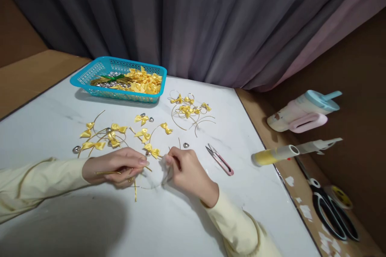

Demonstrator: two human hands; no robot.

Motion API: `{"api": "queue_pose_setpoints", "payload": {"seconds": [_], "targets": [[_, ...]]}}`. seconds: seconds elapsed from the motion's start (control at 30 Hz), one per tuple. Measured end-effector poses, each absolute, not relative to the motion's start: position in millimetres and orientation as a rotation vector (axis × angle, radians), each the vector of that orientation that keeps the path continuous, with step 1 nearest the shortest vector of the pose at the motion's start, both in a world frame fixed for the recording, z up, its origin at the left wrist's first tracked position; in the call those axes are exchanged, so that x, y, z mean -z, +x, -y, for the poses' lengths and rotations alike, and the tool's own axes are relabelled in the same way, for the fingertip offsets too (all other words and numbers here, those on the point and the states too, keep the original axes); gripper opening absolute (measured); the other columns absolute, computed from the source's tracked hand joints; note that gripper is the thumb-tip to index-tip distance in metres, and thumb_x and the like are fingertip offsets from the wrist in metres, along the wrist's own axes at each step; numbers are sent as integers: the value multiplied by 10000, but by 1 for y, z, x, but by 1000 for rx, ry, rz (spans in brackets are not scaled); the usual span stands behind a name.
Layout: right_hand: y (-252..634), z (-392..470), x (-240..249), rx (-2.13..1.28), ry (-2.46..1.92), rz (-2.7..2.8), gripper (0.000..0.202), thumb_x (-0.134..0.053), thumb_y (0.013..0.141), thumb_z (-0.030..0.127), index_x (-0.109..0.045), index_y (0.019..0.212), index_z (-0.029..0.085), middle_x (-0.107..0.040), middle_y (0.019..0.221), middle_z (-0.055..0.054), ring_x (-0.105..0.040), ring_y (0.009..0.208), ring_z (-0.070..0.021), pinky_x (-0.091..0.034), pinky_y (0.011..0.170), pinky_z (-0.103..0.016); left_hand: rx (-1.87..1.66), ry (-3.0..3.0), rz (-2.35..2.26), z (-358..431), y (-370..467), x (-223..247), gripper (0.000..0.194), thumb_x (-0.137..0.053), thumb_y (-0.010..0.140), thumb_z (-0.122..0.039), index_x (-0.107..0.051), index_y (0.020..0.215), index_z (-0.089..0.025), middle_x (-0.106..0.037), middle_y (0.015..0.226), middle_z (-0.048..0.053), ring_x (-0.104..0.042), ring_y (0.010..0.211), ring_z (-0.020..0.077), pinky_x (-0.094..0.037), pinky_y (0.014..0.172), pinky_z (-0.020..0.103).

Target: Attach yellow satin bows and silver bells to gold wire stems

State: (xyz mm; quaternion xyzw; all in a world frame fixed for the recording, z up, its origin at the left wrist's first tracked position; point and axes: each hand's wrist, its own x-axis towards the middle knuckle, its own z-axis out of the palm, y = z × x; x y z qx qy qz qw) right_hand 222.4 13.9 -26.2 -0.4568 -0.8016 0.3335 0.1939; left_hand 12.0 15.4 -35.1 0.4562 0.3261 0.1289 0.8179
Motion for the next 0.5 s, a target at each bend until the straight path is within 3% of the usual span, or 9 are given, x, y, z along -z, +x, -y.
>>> {"api": "queue_pose_setpoints", "payload": {"seconds": [0.1, 0.17, 0.3, 0.4, 0.5], "targets": [[240, -27, 17, -825, -1458, 2384, 226, -418, 822, 174, -478, 604, 184, -472, 507, 28, -376, 459, -94, -299, 474, -221, -183, 1398, -863, -30, -3, 9, 364, -458, 866, -403, -492, 578, -182, -312, 343, -79, -236, 328, 79, -226, 377, 210], [255, -35, 13, -677, -1571, 2492, 187, -431, 787, 136, -504, 622, 185, -495, 530, 19, -390, 473, -100, -300, 471, -224, -373, 1862, -1054, -40, -22, -9, 326, -503, 853, -329, -553, 578, -162, -427, 454, -47, -332, 409, 71, -252, 429, 187], [282, -47, 10, -455, -1757, 2558, 206, -486, 762, 140, -480, 563, 194, -474, 493, 8, -382, 424, -104, -263, 432, -236, -535, 2442, -1298, -57, -69, -22, 210, -561, 812, -197, -605, 608, -170, -318, 424, -85, -257, 398, 51, -191, 444, 175], [287, -48, 8, -362, -1790, 2575, 292, -536, 766, 170, -438, 491, 197, -402, 441, 15, -343, 383, -100, -218, 413, -247, -475, 2549, -1325, -62, -100, -10, 226, -578, 824, -235, -596, 603, -197, -322, 388, -89, -251, 341, 49, -165, 401, 201], [281, -44, 6, -318, -1624, 2643, 199, -504, 783, 105, -568, 622, 201, -507, 567, -19, -464, 502, -132, -290, 456, -249, -402, 2541, -1294, -60, -114, 1, 201, -598, 814, -228, -605, 615, -202, -377, 386, -85, -302, 327, 40, -176, 388, 195]]}}
